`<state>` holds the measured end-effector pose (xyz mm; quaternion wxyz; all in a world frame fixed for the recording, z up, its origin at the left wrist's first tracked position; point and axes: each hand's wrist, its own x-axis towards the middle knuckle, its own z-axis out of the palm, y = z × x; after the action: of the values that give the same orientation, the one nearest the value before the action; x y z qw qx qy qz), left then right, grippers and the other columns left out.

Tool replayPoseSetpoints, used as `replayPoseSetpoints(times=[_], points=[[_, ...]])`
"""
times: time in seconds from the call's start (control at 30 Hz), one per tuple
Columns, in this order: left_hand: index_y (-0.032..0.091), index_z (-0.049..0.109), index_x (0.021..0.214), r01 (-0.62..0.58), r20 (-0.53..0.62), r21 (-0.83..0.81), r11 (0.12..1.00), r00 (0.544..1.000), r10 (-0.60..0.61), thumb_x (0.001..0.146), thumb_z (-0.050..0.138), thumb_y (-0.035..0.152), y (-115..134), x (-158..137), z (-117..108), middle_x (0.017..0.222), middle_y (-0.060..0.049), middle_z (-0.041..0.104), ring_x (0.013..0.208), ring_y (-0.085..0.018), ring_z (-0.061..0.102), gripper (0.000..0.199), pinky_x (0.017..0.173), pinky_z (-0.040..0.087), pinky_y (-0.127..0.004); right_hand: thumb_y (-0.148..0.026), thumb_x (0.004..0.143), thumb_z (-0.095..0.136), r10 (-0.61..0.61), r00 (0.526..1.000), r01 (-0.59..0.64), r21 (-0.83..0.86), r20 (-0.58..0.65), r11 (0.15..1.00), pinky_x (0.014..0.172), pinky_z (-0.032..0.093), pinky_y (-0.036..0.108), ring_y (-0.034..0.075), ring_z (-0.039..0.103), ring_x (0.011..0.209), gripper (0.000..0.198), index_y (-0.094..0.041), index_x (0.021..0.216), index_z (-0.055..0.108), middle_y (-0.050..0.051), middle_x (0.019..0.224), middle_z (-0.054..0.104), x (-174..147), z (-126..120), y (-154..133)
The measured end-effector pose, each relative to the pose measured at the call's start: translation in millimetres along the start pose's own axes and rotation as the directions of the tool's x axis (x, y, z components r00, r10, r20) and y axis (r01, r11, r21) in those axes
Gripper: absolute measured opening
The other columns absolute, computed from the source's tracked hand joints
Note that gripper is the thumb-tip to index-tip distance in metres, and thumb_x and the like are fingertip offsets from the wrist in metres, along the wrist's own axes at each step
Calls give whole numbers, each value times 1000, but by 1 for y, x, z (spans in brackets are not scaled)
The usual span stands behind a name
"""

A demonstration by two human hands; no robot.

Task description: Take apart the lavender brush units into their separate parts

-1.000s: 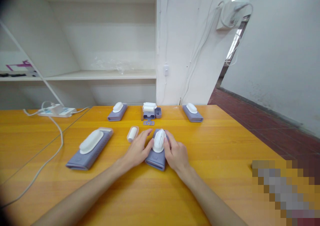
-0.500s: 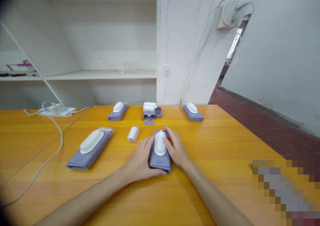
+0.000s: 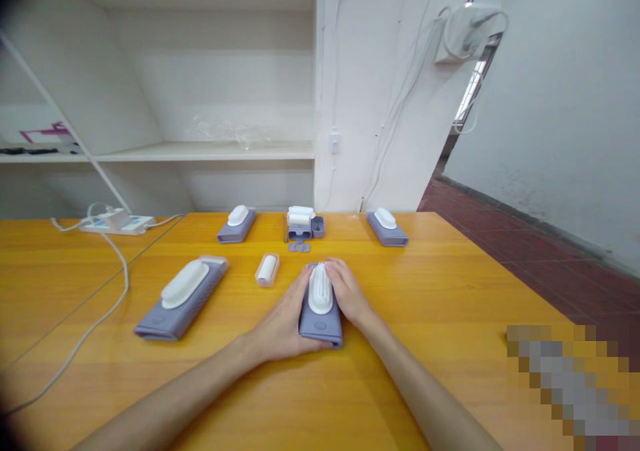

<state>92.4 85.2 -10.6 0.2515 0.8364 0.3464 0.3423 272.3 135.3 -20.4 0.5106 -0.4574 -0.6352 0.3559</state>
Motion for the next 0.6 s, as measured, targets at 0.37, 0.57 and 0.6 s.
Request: replayPoseSetpoints(times=[0.37, 0.57, 0.6], points=[[24, -4, 147, 23, -23, -10, 1000, 999, -23, 56, 79, 49, 1, -1, 4, 153, -13, 14, 139, -35, 15, 126, 112, 22, -55, -47, 83, 51, 107, 982, -91, 102, -156, 991, 95, 46, 42, 24, 59, 104, 32, -22, 97, 65, 8, 111, 63, 9, 23, 22], [22, -10, 147, 16, -21, 15, 1000, 1000, -16, 57, 78, 50, 1, -1, 5, 154, -14, 11, 140, -34, 15, 128, 113, 22, -53, -44, 81, 52, 137, 977, -120, 109, -161, 987, 94, 46, 42, 25, 59, 103, 27, -22, 93, 64, 7, 107, 64, 10, 24, 16], [22, -10, 146, 23, -17, 21, 1000, 1000, -22, 56, 78, 50, 1, -1, 5, 153, -14, 12, 139, -33, 16, 129, 113, 23, -52, -43, 81, 52, 145, 976, -128, 108, -160, 986, 93, 46, 41, 25, 59, 102, 27, -22, 91, 65, 7, 107, 64, 10, 24, 14]])
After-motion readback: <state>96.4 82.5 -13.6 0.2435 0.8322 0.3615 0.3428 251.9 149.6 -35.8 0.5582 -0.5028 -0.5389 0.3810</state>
